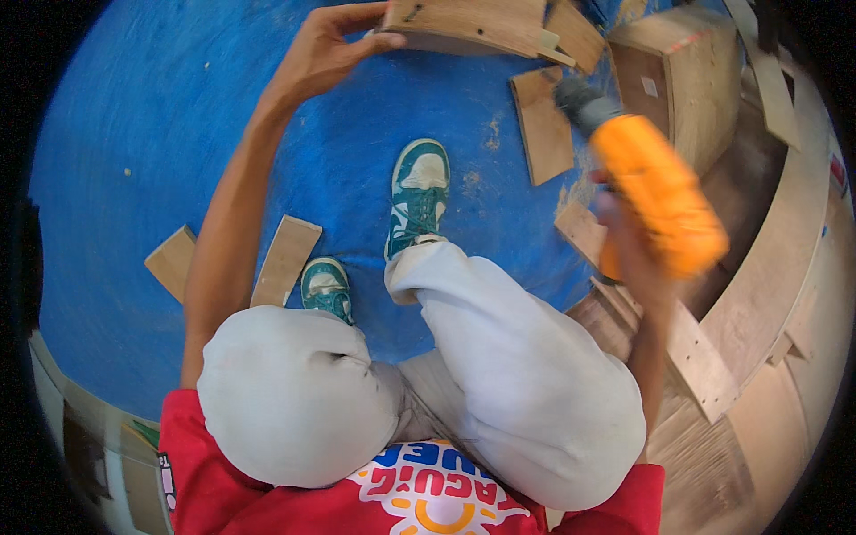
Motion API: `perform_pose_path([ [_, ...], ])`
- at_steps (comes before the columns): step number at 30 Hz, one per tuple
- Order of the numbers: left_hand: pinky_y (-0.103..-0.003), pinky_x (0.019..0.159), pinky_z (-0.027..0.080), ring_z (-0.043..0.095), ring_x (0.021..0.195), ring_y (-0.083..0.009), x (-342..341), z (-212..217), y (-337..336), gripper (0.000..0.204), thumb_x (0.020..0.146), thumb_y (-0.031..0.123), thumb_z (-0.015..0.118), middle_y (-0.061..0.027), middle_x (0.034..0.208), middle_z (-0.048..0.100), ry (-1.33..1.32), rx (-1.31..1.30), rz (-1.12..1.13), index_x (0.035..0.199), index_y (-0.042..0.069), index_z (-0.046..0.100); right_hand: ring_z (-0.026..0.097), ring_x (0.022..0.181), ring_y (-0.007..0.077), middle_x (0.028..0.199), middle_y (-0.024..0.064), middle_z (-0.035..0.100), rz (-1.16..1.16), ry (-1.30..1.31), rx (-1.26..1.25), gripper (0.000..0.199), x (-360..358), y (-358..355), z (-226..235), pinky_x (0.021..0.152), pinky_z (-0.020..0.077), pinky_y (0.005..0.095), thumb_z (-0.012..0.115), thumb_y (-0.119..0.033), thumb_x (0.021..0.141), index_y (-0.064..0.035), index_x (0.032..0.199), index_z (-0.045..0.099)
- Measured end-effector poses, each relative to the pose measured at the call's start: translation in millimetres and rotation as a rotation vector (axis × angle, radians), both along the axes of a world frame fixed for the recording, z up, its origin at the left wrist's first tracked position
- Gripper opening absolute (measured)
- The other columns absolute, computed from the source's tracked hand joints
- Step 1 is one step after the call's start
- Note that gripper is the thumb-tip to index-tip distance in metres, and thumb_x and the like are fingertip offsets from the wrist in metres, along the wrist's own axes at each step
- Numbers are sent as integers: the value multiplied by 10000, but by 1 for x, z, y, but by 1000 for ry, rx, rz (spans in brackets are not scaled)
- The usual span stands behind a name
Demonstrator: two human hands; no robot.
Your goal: The person sits on a blue floor and assembles small wooden pieces into a box-like structure. They use a cordless drill to drive screws into the wood, aligning and joining the pieces together.
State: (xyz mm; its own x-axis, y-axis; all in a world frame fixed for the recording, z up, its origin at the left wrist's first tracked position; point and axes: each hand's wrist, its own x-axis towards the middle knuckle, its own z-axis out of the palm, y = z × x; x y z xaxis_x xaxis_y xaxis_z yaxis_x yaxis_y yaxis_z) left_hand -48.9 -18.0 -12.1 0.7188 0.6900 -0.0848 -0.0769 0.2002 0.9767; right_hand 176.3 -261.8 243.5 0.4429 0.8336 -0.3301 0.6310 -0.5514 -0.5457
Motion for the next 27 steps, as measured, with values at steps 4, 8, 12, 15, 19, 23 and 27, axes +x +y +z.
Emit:
perform_pose_path([
  [4,-316,946,551,687,1018,-142,-1,-17,2,363,906,120,790,-71,1142,766,55,40,10,1251,25,728,714,907,302,1114,120,726,208,-291,71,456,5,-84,-132,808,571,376,705,-91,926,-36,1367,605],
  [8,-389,991,571,713,1096,-219,-7,-29,5,381,930,245,781,-104,1183,757,66,167,11,1286,119,729,709,919,354,1108,168,707,184,-556,27,610,3,-110,-226,786,568,419,720,-76,847,-50,1433,553],
  [12,-285,938,541,671,1016,-117,-2,-23,5,339,932,44,754,-72,1144,757,-43,-164,-18,1255,-46,704,670,976,344,1127,145,666,217,-638,-37,653,9,-125,-264,858,535,427,688,-27,838,-63,1470,523],
  [15,-276,923,543,664,1000,-103,0,-10,5,306,955,43,729,-55,1124,756,-77,-159,-26,1247,-47,705,625,1076,353,1171,153,620,234,-616,-77,697,11,-132,-285,957,486,456,683,-3,829,-70,1497,497],
  [19,-276,909,546,660,981,-97,-2,-1,8,310,958,55,731,-39,1115,751,8,-87,-57,1249,-51,702,577,1145,385,1226,186,563,275,-503,-192,786,11,-123,-284,1049,435,467,740,-24,780,-54,1517,468],
  [23,-272,898,549,661,975,-96,-1,-5,7,314,959,55,731,-37,1112,752,-20,-81,-48,1251,-55,699,545,1267,383,1356,213,540,301,-283,-290,869,22,-79,-233,1114,422,466,835,-119,768,-24,1532,433],
  [27,-270,889,553,667,974,-99,0,-5,3,315,955,51,735,-48,1113,753,-32,-127,-6,1250,-55,700,512,1379,296,1527,176,499,69,235,176,798,35,9,-195,1137,445,426,872,-245,827,-25,1494,493],
])
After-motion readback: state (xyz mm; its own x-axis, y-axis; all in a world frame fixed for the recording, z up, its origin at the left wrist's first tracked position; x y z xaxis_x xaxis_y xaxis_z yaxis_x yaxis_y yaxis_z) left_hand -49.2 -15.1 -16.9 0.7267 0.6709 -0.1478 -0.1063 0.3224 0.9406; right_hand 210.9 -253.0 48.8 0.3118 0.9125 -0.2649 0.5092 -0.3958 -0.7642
